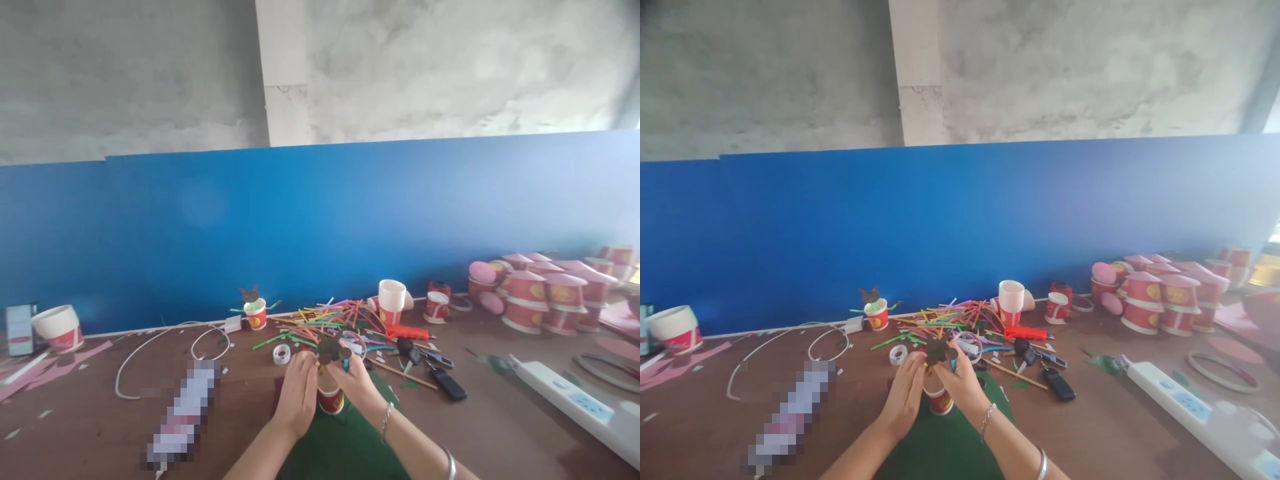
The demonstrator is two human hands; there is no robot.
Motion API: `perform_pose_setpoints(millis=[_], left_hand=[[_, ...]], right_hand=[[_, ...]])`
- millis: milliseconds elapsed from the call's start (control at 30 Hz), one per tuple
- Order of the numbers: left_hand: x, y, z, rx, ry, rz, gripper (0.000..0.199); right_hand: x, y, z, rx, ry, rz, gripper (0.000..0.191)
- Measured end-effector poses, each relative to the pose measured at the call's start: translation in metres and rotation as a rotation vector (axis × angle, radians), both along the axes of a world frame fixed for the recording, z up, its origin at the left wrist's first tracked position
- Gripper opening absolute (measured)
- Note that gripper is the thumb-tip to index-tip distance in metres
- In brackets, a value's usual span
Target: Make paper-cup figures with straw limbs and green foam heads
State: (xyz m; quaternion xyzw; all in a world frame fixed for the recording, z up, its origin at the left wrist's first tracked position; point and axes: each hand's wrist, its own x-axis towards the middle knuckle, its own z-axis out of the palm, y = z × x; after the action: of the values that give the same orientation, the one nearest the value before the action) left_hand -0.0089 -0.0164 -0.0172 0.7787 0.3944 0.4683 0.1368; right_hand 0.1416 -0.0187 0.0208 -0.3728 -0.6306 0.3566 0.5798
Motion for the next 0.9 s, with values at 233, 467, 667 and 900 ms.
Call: perform_pose_setpoints(millis=[233,467,667,900], left_hand=[[-0.002,0.02,-0.059,0.124,-0.093,0.035,0.035],[-0.007,0.026,-0.065,0.159,-0.126,0.11,0.032],[0.003,0.017,-0.057,0.019,-0.223,0.061,0.037],[0.012,0.0,-0.021,-0.273,-0.358,0.012,0.046]], right_hand=[[0.003,0.0,-0.01,-0.018,-0.055,0.038,0.038],[0.011,-0.003,-0.01,-0.043,-0.223,0.034,0.043],[0.014,-0.003,-0.007,0.039,-0.386,0.053,0.042],[0.018,-0.008,-0.011,0.071,-0.413,0.073,0.044]])
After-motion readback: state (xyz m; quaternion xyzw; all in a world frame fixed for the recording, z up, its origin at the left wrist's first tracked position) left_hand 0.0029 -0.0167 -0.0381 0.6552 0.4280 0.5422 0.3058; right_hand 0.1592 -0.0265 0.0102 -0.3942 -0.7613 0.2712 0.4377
